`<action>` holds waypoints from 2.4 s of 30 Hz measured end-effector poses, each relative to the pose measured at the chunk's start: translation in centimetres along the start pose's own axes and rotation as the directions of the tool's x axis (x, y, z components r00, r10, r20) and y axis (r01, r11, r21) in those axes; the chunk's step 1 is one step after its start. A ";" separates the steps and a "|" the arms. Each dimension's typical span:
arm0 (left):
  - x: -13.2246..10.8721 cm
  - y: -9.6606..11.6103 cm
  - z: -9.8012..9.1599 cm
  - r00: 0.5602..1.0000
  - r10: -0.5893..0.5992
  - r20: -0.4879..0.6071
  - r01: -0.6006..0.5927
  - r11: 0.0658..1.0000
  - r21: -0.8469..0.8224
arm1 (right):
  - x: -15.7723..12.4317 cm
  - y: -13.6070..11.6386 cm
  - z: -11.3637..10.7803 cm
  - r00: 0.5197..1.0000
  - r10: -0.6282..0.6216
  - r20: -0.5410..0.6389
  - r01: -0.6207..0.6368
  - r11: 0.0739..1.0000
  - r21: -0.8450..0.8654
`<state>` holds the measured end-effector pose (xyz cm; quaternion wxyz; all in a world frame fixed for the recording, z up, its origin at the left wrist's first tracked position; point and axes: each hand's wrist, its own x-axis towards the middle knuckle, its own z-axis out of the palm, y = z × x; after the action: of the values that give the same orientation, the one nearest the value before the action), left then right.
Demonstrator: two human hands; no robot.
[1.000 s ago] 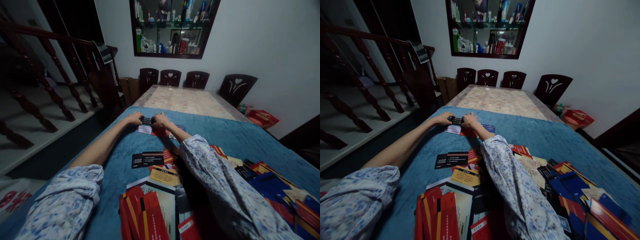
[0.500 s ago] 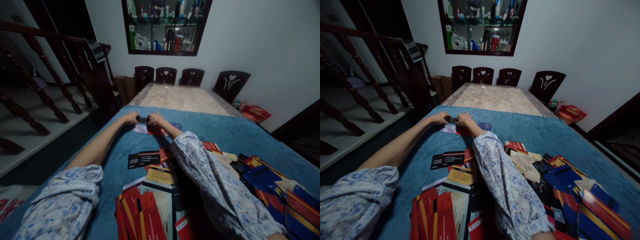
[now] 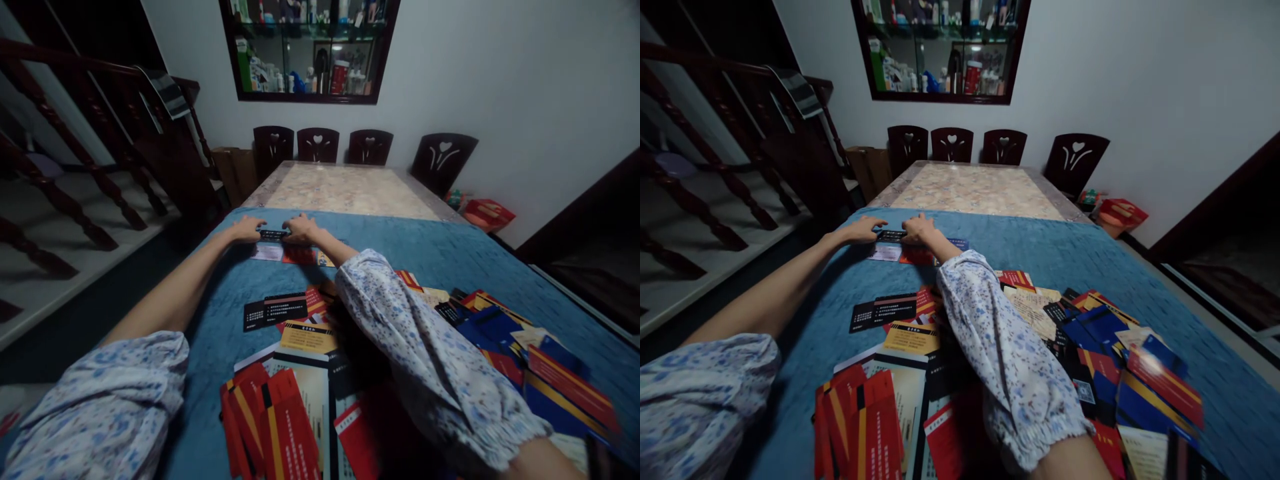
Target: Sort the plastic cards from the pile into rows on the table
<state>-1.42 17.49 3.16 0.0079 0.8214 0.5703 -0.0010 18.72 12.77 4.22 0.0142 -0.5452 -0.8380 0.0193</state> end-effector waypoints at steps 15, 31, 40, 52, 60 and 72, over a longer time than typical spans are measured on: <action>-5.0 7.4 -1.2 0.961 0.209 -0.181 -0.224 0.972 -0.066 | -8.6 5.4 -2.0 0.993 0.024 -0.118 -0.022 1.000 0.021; -11.7 15.4 -0.6 0.875 0.434 -0.217 -0.460 0.884 -0.088 | -19.5 7.2 0.3 0.945 -0.247 -0.215 0.290 0.936 0.198; -14.4 19.4 0.1 0.827 0.541 -0.152 -0.558 0.823 -0.111 | -23.3 7.1 1.9 0.911 -0.373 -0.177 0.411 0.856 0.313; -15.1 19.9 1.6 0.822 0.558 -0.115 -0.569 0.808 -0.154 | -24.1 7.6 2.2 0.937 -0.341 -0.073 0.348 0.921 0.176; -15.3 20.4 1.7 0.812 0.575 -0.099 -0.582 0.786 -0.209 | -24.5 8.8 1.9 0.954 -0.292 -0.074 0.301 0.938 0.172; -15.7 20.7 1.6 0.820 0.562 -0.106 -0.569 0.782 -0.254 | -24.6 9.6 1.3 0.957 -0.288 -0.004 0.281 0.931 0.234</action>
<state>12.52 -4.47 1.92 0.1146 0.9450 0.2927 0.0903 37.37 -5.91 2.39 0.0676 -0.4121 -0.9003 0.1229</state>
